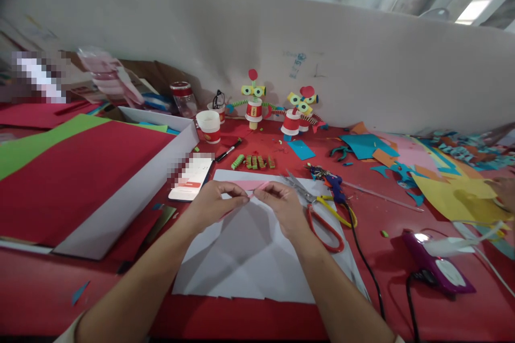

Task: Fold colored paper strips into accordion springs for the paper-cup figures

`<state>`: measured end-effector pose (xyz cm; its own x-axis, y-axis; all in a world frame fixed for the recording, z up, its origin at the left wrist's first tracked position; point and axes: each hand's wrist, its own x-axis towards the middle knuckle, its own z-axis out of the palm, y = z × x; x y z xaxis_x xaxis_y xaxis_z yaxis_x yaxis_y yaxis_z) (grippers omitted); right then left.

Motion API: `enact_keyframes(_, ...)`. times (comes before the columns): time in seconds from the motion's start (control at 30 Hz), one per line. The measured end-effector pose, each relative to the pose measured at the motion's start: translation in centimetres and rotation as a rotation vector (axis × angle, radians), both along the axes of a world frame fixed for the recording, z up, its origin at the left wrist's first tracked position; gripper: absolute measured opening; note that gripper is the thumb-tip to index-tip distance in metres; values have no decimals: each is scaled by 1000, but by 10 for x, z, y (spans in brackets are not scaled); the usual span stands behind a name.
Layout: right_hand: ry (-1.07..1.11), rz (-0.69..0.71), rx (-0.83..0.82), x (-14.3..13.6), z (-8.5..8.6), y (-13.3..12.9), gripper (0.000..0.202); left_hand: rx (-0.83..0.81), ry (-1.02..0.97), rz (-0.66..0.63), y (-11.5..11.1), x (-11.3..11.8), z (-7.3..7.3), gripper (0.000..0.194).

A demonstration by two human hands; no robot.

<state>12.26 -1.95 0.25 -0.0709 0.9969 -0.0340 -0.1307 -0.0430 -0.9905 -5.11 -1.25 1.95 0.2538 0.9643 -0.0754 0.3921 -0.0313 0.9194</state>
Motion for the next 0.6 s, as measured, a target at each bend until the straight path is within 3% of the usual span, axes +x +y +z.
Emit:
enact_keyframes(0.2,11,-165,4,14,1,7,20,18,59,7,0,-2,3,14)
enact_keyframes(0.3,-208,-271,201,22,4,7,20,164,171,3,0,0,3,14)
enact_keyframes(0.43,-878,-38,635,18,5,0,16,535,371,-92,-1,4,-6,15)
enact_keyframes(0.6,-1182,24,790,10,-1,-5,14,791,558,-168,-1,8,-17,18)
